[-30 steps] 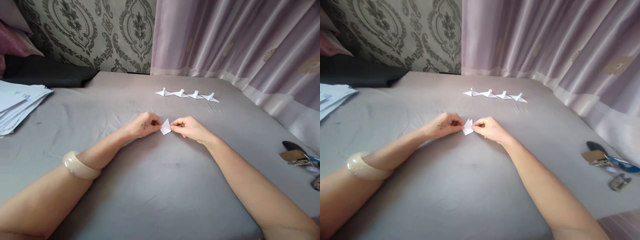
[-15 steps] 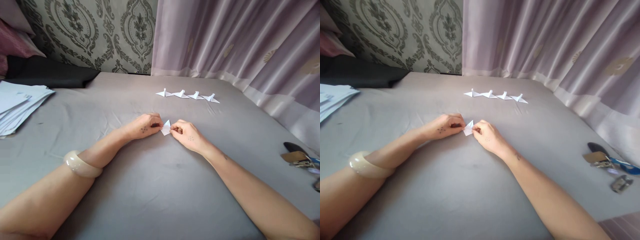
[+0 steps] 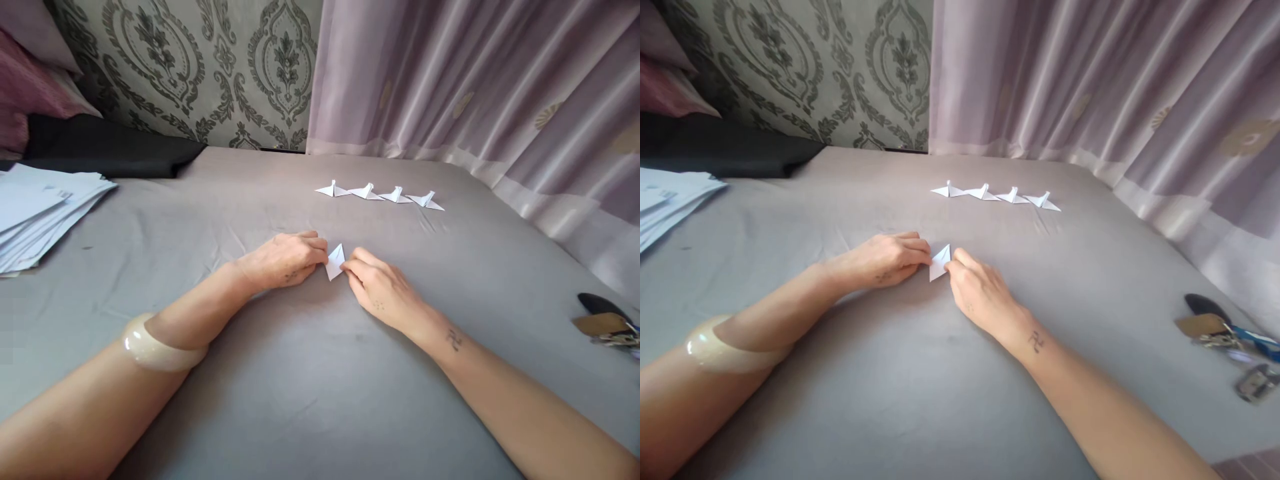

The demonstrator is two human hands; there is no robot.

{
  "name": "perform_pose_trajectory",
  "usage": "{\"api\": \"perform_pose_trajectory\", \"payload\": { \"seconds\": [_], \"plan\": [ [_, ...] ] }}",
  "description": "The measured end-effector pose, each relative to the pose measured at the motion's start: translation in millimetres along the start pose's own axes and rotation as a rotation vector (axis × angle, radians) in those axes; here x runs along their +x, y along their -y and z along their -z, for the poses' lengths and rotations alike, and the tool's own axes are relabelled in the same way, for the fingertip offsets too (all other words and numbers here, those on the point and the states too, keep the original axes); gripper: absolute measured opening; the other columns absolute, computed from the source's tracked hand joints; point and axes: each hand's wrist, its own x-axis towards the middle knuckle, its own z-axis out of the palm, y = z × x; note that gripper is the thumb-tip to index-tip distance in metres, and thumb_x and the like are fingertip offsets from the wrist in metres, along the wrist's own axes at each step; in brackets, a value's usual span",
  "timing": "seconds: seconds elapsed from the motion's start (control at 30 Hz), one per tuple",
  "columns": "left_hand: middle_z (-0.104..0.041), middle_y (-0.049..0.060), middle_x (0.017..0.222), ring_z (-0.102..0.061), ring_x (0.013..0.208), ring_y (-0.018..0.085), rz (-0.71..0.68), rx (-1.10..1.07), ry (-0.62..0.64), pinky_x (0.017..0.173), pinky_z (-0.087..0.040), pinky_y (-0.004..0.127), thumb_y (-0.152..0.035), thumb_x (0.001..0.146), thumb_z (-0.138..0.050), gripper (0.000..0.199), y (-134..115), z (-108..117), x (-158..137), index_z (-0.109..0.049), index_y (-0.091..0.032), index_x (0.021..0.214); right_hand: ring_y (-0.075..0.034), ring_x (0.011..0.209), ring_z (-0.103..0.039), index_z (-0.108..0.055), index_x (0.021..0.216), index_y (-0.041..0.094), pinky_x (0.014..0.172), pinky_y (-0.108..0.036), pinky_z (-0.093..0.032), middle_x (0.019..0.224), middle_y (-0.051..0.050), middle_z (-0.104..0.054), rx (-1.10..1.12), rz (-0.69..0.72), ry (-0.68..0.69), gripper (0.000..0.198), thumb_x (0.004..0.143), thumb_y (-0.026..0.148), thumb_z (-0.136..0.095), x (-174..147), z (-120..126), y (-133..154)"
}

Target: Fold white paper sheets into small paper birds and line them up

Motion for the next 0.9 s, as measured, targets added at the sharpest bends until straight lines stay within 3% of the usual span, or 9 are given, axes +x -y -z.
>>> {"api": "perform_pose_trajectory", "payload": {
  "seconds": [0.13,0.23,0.33,0.5,0.6,0.77,0.9],
  "plan": [
    [-0.065,0.005,0.084,-0.059,0.083,0.019,0.075,-0.046,-0.049,0.065,-0.045,0.026,-0.018,0.086,-0.047,0.023,-6,-1,1,-0.069,-0.02,0.079,-0.01,0.057,-0.043,-0.068,0.086,0.019,0.054,-0.027,-0.031,0.085,-0.002,-0.058,0.011,-0.021,-0.003,0.027,0.079,0.006,-0.045,-2,4,6],
    [-0.064,0.005,0.081,-0.058,0.08,0.018,0.203,-0.111,-0.076,0.062,-0.042,0.026,-0.025,0.088,-0.05,0.026,-7,-8,7,-0.062,-0.017,0.066,-0.009,0.055,-0.042,-0.064,0.069,0.019,0.055,-0.026,-0.034,0.077,0.0,-0.058,0.147,-0.135,-0.046,0.018,0.08,0.016,-0.05,4,2,4],
    [-0.06,0.003,0.074,-0.055,0.079,0.018,0.317,-0.216,-0.084,0.066,-0.042,0.027,-0.03,0.087,-0.056,0.028,-5,-15,15,-0.055,-0.018,0.062,-0.01,0.056,-0.045,-0.056,0.055,0.019,0.054,-0.025,-0.036,0.07,0.001,-0.058,0.31,-0.285,-0.048,0.029,0.082,0.031,-0.054,15,-2,-2],
    [-0.057,0.005,0.091,-0.051,0.094,0.024,0.588,-0.349,-0.042,0.082,-0.046,0.035,-0.041,0.08,-0.064,0.022,-1,-20,19,-0.062,-0.019,0.083,-0.014,0.062,-0.055,-0.064,0.069,0.022,0.053,-0.025,-0.038,0.07,0.001,-0.063,0.486,-0.446,0.064,0.027,0.075,0.048,-0.063,27,-4,-10],
    [-0.055,0.007,0.102,-0.048,0.104,0.027,0.651,-0.378,-0.028,0.089,-0.045,0.04,-0.044,0.077,-0.065,0.026,-1,-20,19,-0.066,-0.022,0.09,-0.013,0.058,-0.052,-0.062,0.074,0.022,0.05,-0.024,-0.035,0.07,0.001,-0.061,0.447,-0.485,0.097,0.027,0.075,0.05,-0.063,27,-1,-12],
    [-0.056,0.007,0.106,-0.048,0.108,0.029,0.699,-0.401,-0.009,0.091,-0.044,0.039,-0.041,0.071,-0.069,0.022,-3,-17,23,-0.072,-0.022,0.083,-0.011,0.053,-0.049,-0.06,0.079,0.023,0.047,-0.024,-0.034,0.068,0.003,-0.057,0.409,-0.56,0.136,0.028,0.072,0.05,-0.066,24,4,-17],
    [-0.061,0.006,0.098,-0.053,0.097,0.026,0.676,-0.465,-0.063,0.081,-0.046,0.034,-0.037,0.068,-0.072,0.017,-3,-19,23,-0.07,-0.02,0.069,-0.011,0.055,-0.05,-0.061,0.082,0.023,0.048,-0.024,-0.035,0.07,0.003,-0.059,0.467,-0.554,0.124,0.027,0.073,0.048,-0.066,20,2,-20]
  ]
}}
